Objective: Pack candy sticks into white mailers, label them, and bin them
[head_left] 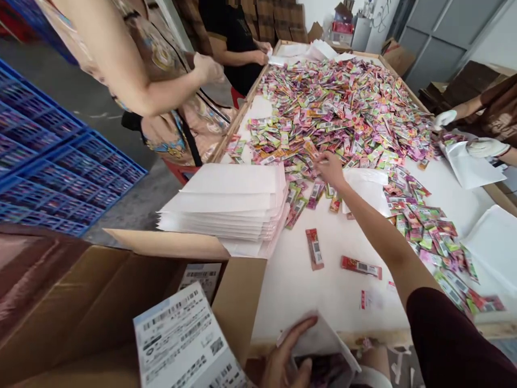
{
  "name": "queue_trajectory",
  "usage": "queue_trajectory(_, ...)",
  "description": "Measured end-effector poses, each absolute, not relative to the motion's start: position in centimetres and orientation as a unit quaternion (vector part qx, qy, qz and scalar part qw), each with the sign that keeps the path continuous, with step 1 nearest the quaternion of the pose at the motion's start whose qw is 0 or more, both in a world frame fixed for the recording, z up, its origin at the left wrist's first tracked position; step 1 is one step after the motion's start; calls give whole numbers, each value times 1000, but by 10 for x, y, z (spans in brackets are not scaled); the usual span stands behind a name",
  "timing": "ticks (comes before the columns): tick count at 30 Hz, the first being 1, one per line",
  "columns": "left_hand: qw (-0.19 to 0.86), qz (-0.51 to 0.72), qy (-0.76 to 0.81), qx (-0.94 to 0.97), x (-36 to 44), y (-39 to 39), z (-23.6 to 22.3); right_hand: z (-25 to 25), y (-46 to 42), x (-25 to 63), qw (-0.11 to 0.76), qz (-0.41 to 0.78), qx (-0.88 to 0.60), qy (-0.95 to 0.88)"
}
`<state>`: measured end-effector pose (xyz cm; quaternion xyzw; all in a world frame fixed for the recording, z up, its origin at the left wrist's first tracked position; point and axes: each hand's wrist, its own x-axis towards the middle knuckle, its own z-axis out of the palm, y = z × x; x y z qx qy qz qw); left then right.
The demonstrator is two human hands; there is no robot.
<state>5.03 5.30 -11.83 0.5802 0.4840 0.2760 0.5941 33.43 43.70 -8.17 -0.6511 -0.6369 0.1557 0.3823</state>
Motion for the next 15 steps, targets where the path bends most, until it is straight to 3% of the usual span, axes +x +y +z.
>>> queue_trajectory(3,600,270,471,588,52,53,-113,-77,394,372,490,218,-627,-564)
queue_trajectory(5,596,278,466,591,54,53,-113,-76,370,386,479,268,-633,-546)
queue_trajectory(7,585,302,466,591,58,51,-115,-76,352,386,379,261,-690,-559)
queue_trajectory(11,558,334,487,583,70,44,-111,-86,329,356,144,109,-787,-590)
queue_trajectory(15,556,338,489,581,76,35,-95,-100,295,319,109,80,-762,-633)
